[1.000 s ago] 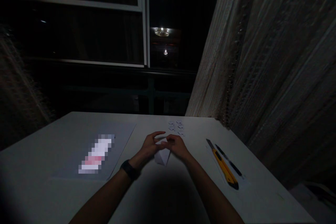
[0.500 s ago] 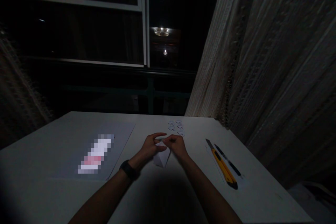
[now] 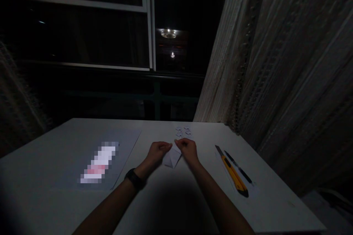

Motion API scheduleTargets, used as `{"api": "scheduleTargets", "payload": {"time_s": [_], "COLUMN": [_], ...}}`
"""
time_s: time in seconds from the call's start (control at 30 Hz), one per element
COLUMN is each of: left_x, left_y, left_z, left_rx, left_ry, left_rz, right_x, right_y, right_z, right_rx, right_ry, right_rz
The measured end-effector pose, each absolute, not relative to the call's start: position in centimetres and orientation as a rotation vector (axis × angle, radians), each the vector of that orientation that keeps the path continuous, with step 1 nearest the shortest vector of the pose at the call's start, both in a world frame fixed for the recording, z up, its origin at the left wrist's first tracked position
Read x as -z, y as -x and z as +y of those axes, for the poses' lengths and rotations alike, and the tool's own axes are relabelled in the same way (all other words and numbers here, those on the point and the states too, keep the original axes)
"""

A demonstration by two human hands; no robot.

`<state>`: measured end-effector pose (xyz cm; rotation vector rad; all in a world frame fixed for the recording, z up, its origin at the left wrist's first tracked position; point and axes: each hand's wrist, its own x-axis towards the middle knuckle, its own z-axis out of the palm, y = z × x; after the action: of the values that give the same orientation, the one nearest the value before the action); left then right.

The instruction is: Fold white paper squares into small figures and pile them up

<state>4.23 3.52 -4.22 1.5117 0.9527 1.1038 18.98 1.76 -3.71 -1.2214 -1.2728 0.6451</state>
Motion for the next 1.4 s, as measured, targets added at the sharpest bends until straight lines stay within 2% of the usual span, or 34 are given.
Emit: {"api": "scheduleTargets", "payload": {"time_s": [0.17,0.5,0.73,0.97,1.13,1.27,1.4], "left_x": [4.7,4.1,3.3,3.5,3.6,3.7,3.4], "left_y": [-4.0,-4.2,-4.0,-4.1,-3.9,-3.6,-3.6], "left_z": [4.1,3.6,3.1,3.2,3.6,4.0,3.9], "left_rx": [-1.157,-1.112,-1.123,-1.069,-1.231,-1.406,-1.357], "left_ry": [-1.531,-1.576,-1.638,-1.686,-1.439,-1.162,-1.038], "left_rz": [1.065,0.967,1.023,0.999,1.031,0.96,0.844], "right_x": [3.9,3.3,2.5,3.2,3.0,3.4,4.7], "right_y": [-18.8,-19.4,-19.3,-19.2,-18.9,-18.4,-18.2], "right_z": [1.7,1.5,1.0,1.2,1.2,1.0,1.5], "right_rx": [-0.829,-0.954,-1.012,-1.041,-1.063,-1.222,-1.194], "right_ry": [1.179,1.144,1.113,1.13,1.094,1.057,1.094], "right_rz": [-1.332,-1.197,-1.378,-1.284,-1.196,-1.052,-0.939]}}
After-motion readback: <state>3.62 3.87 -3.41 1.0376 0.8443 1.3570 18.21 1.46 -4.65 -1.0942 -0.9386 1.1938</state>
